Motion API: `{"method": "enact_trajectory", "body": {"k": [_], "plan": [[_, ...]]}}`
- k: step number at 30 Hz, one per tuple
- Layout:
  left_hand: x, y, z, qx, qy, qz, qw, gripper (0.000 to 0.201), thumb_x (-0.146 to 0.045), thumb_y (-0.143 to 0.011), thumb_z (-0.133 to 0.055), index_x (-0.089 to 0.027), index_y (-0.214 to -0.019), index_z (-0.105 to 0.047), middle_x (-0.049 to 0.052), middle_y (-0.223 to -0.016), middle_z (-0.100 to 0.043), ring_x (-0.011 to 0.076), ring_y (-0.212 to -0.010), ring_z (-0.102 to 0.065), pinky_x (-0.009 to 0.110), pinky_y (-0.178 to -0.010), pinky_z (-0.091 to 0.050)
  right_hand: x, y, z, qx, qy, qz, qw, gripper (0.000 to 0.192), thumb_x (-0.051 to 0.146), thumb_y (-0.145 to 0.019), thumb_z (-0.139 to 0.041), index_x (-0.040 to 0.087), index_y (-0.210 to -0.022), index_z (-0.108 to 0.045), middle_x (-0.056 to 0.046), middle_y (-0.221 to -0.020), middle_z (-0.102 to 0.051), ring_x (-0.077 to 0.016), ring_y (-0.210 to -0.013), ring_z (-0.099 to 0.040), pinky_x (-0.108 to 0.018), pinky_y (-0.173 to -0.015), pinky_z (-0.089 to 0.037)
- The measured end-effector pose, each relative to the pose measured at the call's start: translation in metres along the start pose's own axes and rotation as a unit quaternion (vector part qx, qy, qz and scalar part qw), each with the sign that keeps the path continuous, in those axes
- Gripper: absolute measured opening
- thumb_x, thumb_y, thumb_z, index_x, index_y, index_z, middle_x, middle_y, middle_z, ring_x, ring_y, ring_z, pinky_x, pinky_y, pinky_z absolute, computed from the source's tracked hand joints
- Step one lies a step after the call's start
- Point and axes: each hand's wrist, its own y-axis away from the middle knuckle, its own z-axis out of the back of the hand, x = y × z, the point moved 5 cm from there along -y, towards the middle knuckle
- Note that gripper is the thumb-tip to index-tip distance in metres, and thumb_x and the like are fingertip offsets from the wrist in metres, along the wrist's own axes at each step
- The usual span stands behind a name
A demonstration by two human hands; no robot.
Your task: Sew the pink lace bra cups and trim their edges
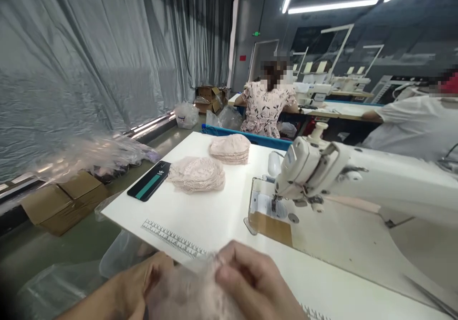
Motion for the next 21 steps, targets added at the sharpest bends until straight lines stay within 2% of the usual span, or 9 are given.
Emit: {"method": "enact_trajectory", "body": {"k": [2, 5, 8, 10, 12, 13, 15, 17, 21], "plan": [[0.000, 0.004, 0.008, -0.011, 0.031, -0.021, 0.999, 0.053, -0.053, -0.044, -0.081, -0.012, -0.076, -0.072, 0.004, -0.067, -0.063, 0.0150, -0.064, -0.055, 0.022, -0.064, -0.043, 0.019, -0.026, 0.004, -0.016, -0.010, 0.041, 0.999, 0.029, 0.044, -0.079, -0.062, 0.017, -0.069, -0.058, 0.003, -0.063, -0.054, -0.0080, -0.058, -0.048, -0.018, -0.053, -0.036], [-0.005, 0.009, 0.025, -0.074, 0.062, -0.041, 0.994, 0.030, -0.036, -0.058, -0.081, -0.012, -0.073, -0.072, 0.004, -0.067, -0.065, 0.0126, -0.061, -0.058, 0.018, -0.057, -0.042, 0.035, -0.066, 0.014, -0.020, -0.062, 0.069, 0.995, 0.023, 0.038, -0.075, -0.068, 0.018, -0.069, -0.059, 0.004, -0.063, -0.057, -0.0078, -0.054, -0.052, -0.017, -0.050, -0.040], [-0.043, 0.009, 0.048, -0.113, 0.123, -0.136, 0.976, 0.026, -0.036, -0.063, -0.078, -0.017, -0.080, -0.071, 0.002, -0.071, -0.067, 0.0117, -0.064, -0.060, 0.017, -0.058, -0.045, 0.048, -0.109, 0.031, -0.079, -0.094, 0.108, 0.987, 0.022, 0.039, -0.073, -0.069, 0.022, -0.075, -0.055, 0.008, -0.059, -0.056, -0.0065, -0.046, -0.050, -0.016, -0.043, -0.040], [-0.083, -0.002, 0.063, -0.077, 0.120, -0.212, 0.967, 0.054, -0.048, -0.058, -0.077, -0.022, -0.104, -0.065, 0.006, -0.094, -0.066, 0.0208, -0.087, -0.061, 0.029, -0.075, -0.049, 0.059, -0.140, 0.048, -0.139, -0.107, 0.150, 0.973, 0.019, 0.036, -0.076, -0.067, 0.023, -0.080, -0.054, 0.009, -0.062, -0.055, -0.0053, -0.044, -0.048, -0.015, -0.040, -0.038], [-0.119, -0.027, 0.081, -0.046, 0.099, -0.246, 0.963, 0.069, -0.054, -0.056, -0.076, -0.027, -0.116, -0.056, 0.007, -0.113, -0.060, 0.0264, -0.101, -0.057, 0.036, -0.079, -0.049, 0.070, -0.173, 0.067, -0.203, -0.107, 0.194, 0.954, 0.014, 0.030, -0.083, -0.061, 0.021, -0.090, -0.055, 0.007, -0.071, -0.057, -0.0055, -0.050, -0.052, -0.017, -0.043, -0.041], [-0.133, -0.044, 0.092, -0.058, 0.069, -0.250, 0.964, 0.069, -0.051, -0.058, -0.077, -0.027, -0.118, -0.054, 0.007, -0.118, -0.057, 0.0267, -0.103, -0.056, 0.037, -0.080, -0.049, 0.074, -0.189, 0.078, -0.234, -0.103, 0.212, 0.943, 0.015, 0.028, -0.086, -0.057, 0.017, -0.096, -0.055, 0.003, -0.079, -0.059, -0.0066, -0.056, -0.055, -0.019, -0.048, -0.045], [-0.155, -0.082, 0.120, -0.155, -0.033, -0.241, 0.957, 0.056, -0.034, -0.070, -0.072, -0.024, -0.120, -0.051, 0.009, -0.116, -0.058, 0.0235, -0.099, -0.058, 0.035, -0.080, -0.050, 0.079, -0.221, 0.100, -0.293, -0.089, 0.237, 0.922, 0.021, 0.028, -0.089, -0.053, 0.015, -0.105, -0.054, -0.002, -0.093, -0.060, -0.0104, -0.070, -0.059, -0.026, -0.059, -0.051], [-0.173, -0.119, 0.149, -0.270, -0.116, -0.239, 0.926, 0.050, -0.015, -0.074, -0.065, -0.017, -0.122, -0.048, 0.012, -0.108, -0.060, 0.0212, -0.093, -0.060, 0.033, -0.078, -0.050, 0.080, -0.249, 0.123, -0.354, -0.069, 0.259, 0.896, 0.025, 0.030, -0.089, -0.053, 0.015, -0.109, -0.054, -0.004, -0.102, -0.059, -0.0140, -0.080, -0.060, -0.032, -0.067, -0.052], [-0.196, -0.190, 0.197, -0.355, -0.181, -0.231, 0.888, 0.050, -0.001, -0.078, -0.053, -0.011, -0.126, -0.042, 0.013, -0.113, -0.056, 0.0202, -0.098, -0.057, 0.032, -0.083, -0.047, 0.072, -0.286, 0.168, -0.465, 0.001, 0.280, 0.840, 0.029, 0.031, -0.089, -0.053, 0.016, -0.113, -0.052, -0.005, -0.109, -0.058, -0.0167, -0.089, -0.060, -0.036, -0.074, -0.051]]}}
